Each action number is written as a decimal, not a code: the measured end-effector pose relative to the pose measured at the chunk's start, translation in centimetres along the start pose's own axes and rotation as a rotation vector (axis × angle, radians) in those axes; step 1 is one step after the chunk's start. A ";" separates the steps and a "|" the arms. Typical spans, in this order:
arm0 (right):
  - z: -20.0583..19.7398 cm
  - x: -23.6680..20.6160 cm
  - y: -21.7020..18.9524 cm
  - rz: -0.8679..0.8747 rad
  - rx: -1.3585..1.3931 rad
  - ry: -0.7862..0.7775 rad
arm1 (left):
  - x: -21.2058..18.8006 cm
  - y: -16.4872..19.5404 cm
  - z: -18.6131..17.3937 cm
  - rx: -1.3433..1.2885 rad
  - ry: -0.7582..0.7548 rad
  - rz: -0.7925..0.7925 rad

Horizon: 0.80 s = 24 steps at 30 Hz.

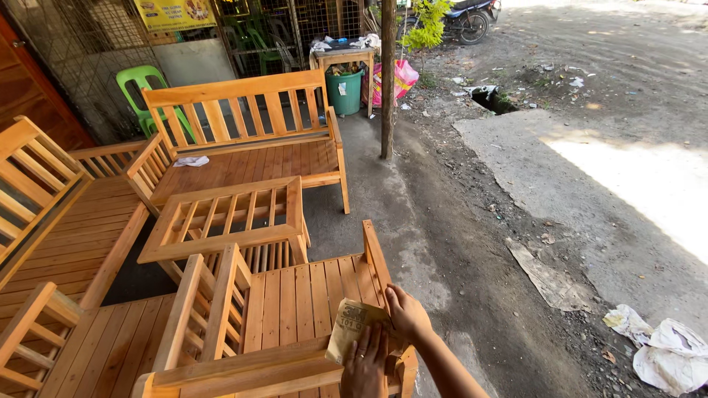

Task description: The person sands wooden chairs and benches arranged on the ground, rubbing sandpaper along the armrests, seat edges and slats of each piece, moving from one chair to the next and steadying the frames with the other hand.

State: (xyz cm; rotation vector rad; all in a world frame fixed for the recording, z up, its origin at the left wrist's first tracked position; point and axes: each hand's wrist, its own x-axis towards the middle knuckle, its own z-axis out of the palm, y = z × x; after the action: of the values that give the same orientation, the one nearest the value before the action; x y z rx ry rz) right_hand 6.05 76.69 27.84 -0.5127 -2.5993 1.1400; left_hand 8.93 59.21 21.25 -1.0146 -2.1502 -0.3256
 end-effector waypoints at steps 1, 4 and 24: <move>0.1 -0.2 0.1 -0.008 0.000 0.015 | 1.1 -0.2 0.3 -0.120 -0.196 -0.076; -0.4 -0.5 -0.5 0.080 -0.038 -0.001 | 4.9 -0.8 -0.1 -0.320 -0.599 -0.191; -1.1 -1.6 -1.6 -0.001 0.027 0.109 | 4.1 0.3 -6.5 -0.193 -0.423 -0.090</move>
State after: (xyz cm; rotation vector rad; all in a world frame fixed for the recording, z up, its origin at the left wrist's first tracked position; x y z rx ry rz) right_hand 7.57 75.73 29.64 -0.5514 -2.4883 1.1125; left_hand 10.74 58.49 28.69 -1.1792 -2.5889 -0.3950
